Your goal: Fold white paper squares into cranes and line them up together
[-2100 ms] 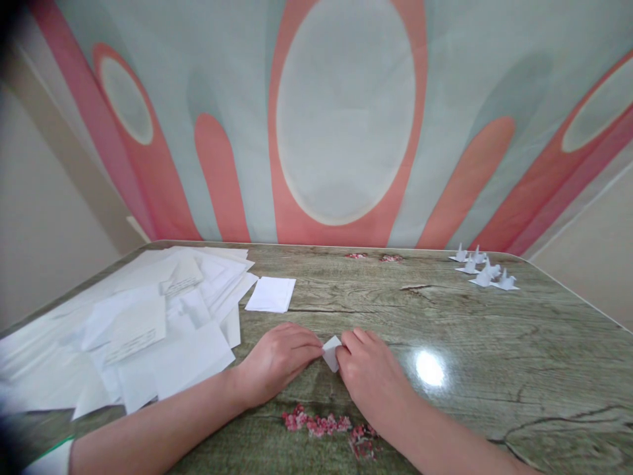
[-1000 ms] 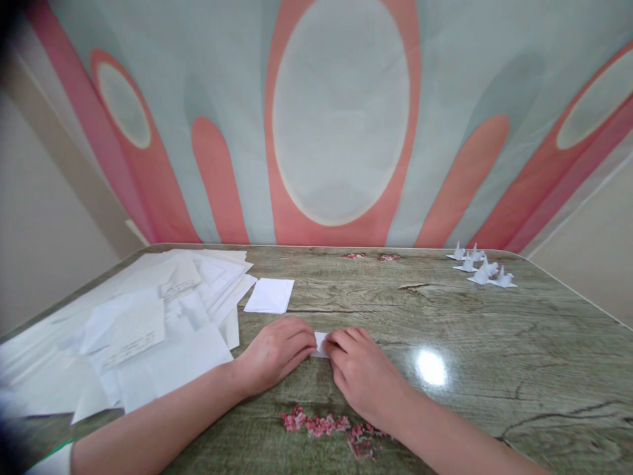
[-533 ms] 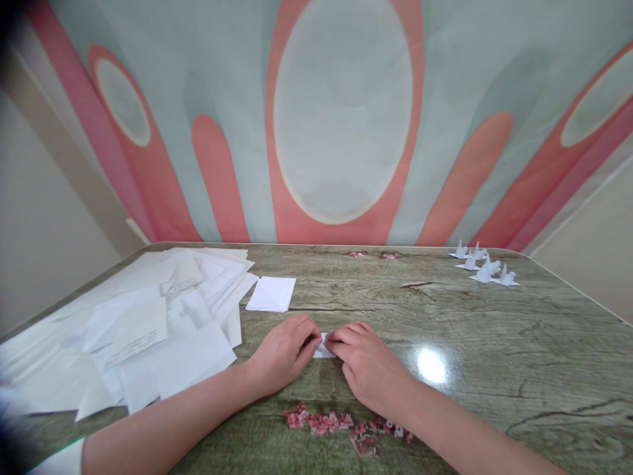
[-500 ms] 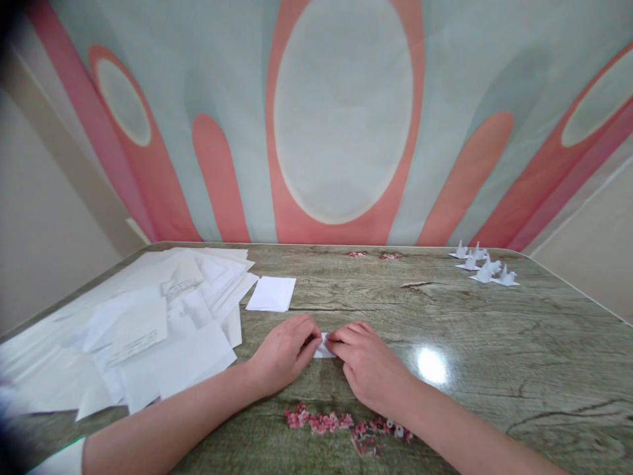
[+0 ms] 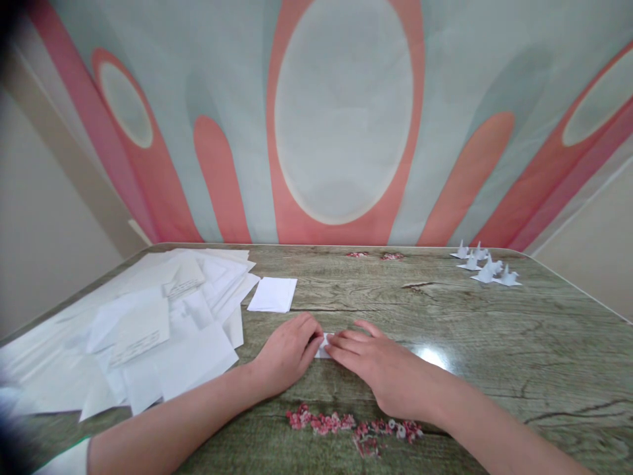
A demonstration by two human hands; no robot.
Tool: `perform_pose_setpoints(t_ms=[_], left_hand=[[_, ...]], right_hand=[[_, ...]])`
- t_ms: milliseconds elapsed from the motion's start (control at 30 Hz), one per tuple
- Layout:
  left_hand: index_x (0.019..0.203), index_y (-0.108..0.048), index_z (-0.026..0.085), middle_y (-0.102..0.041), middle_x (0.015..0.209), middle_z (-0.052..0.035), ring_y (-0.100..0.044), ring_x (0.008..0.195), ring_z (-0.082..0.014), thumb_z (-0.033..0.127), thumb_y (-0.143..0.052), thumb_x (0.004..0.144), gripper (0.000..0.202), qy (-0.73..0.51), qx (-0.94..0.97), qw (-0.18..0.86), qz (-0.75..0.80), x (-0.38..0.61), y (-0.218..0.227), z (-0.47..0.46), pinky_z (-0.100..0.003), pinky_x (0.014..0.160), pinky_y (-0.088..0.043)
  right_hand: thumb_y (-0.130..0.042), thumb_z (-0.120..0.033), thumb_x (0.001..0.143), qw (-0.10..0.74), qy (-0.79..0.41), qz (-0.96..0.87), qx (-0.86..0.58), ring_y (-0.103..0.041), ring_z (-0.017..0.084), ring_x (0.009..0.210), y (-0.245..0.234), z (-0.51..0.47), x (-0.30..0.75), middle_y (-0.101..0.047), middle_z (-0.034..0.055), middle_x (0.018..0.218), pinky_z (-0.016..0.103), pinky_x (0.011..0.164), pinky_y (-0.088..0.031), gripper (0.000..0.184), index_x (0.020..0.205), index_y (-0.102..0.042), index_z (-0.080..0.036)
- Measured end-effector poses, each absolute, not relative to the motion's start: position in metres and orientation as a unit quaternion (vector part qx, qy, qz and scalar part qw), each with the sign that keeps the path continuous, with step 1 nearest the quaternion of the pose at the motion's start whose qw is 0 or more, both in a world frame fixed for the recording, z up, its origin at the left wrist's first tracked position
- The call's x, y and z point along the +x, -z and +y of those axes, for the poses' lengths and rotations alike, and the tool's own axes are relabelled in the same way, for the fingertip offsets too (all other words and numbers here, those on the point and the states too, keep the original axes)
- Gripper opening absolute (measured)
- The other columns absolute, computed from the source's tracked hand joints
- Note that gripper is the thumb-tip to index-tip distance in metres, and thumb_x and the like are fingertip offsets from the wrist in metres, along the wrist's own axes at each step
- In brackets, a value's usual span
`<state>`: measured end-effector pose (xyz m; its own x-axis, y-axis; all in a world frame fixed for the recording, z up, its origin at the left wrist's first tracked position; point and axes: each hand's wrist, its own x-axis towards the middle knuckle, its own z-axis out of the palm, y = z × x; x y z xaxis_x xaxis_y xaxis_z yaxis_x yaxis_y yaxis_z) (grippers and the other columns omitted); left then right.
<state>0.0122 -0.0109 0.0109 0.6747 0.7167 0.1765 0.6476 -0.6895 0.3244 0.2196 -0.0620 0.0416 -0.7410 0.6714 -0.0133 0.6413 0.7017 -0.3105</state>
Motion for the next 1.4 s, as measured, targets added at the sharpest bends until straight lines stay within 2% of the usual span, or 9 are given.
perform_pose_setpoints(t_ms=[433,733,900,1000,1067,1133,1233,1400], left_hand=[[0.088,-0.050,0.017,-0.052,0.090,-0.0045,-0.052,0.083,-0.0178,0.019,-0.043,0.088,0.007,-0.153,0.904,0.116,0.381,0.012,-0.009,-0.011,-0.032,0.075,-0.045],[0.089,-0.052,0.017,-0.051,0.091,-0.0044,-0.052,0.083,-0.0174,0.019,-0.042,0.089,0.010,-0.142,0.908,0.108,0.379,0.013,-0.009,-0.012,-0.030,0.075,-0.045],[0.091,-0.055,0.017,-0.053,0.092,-0.0049,-0.052,0.085,-0.0179,0.019,-0.040,0.090,0.015,-0.127,0.918,0.095,0.362,0.008,-0.016,-0.012,-0.031,0.076,-0.045],[0.098,-0.056,0.018,-0.056,0.099,-0.0058,-0.051,0.091,-0.0200,0.017,-0.040,0.090,0.018,-0.098,0.935,0.045,0.339,0.003,-0.022,-0.021,-0.034,0.080,-0.043],[0.112,-0.052,0.019,-0.056,0.109,-0.0066,-0.050,0.099,-0.0229,0.017,-0.043,0.089,0.025,-0.081,0.941,0.002,0.329,0.001,-0.024,-0.031,-0.038,0.084,-0.041],[0.121,-0.046,0.017,-0.054,0.118,-0.0085,-0.045,0.108,-0.0266,0.025,-0.049,0.087,0.035,-0.071,0.944,-0.029,0.322,-0.001,-0.024,-0.041,-0.042,0.089,-0.038],[0.125,-0.045,0.013,-0.052,0.124,-0.0100,-0.041,0.114,-0.0286,0.037,-0.054,0.085,0.048,-0.065,0.942,-0.050,0.326,-0.002,-0.020,-0.050,-0.044,0.096,-0.031],[0.125,-0.046,0.013,-0.053,0.124,-0.0096,-0.040,0.115,-0.0287,0.044,-0.052,0.084,0.051,-0.053,0.941,-0.061,0.328,-0.002,-0.017,-0.051,-0.044,0.098,-0.028]], right_hand=[[-0.051,-0.002,0.060,0.040,-0.108,-0.926,-0.360,-0.034,0.023,0.127,-0.030,-0.065,0.215,-0.042,0.0126,0.137,0.050,0.109,-0.011,0.081,0.137,-0.032,-0.015],[-0.055,-0.005,0.062,0.040,-0.082,-0.927,-0.365,-0.037,0.025,0.125,-0.027,-0.066,0.210,-0.044,0.0153,0.135,0.051,0.108,-0.019,0.077,0.136,-0.034,-0.012],[-0.053,-0.008,0.069,0.053,-0.059,-0.927,-0.366,-0.038,0.024,0.125,-0.022,-0.066,0.209,-0.045,0.0149,0.134,0.051,0.108,-0.021,0.067,0.133,-0.038,-0.013],[-0.051,-0.010,0.072,0.054,-0.055,-0.929,-0.363,-0.038,0.024,0.125,-0.022,-0.066,0.208,-0.044,0.0152,0.135,0.051,0.108,-0.022,0.063,0.133,-0.038,-0.012],[-0.050,-0.011,0.073,0.052,-0.052,-0.930,-0.361,-0.038,0.024,0.125,-0.024,-0.067,0.208,-0.044,0.0149,0.135,0.051,0.108,-0.022,0.061,0.133,-0.038,-0.012],[-0.048,-0.010,0.073,0.050,-0.050,-0.929,-0.363,-0.038,0.024,0.125,-0.025,-0.067,0.207,-0.044,0.0145,0.135,0.051,0.108,-0.022,0.060,0.133,-0.038,-0.011],[-0.047,-0.008,0.073,0.050,-0.051,-0.927,-0.368,-0.038,0.023,0.125,-0.027,-0.067,0.206,-0.045,0.0143,0.134,0.050,0.108,-0.022,0.061,0.133,-0.037,-0.012],[-0.048,-0.006,0.069,0.048,-0.073,-0.927,-0.365,-0.036,0.023,0.126,-0.030,-0.066,0.208,-0.043,0.0146,0.135,0.050,0.108,-0.021,0.066,0.134,-0.037,-0.012]])
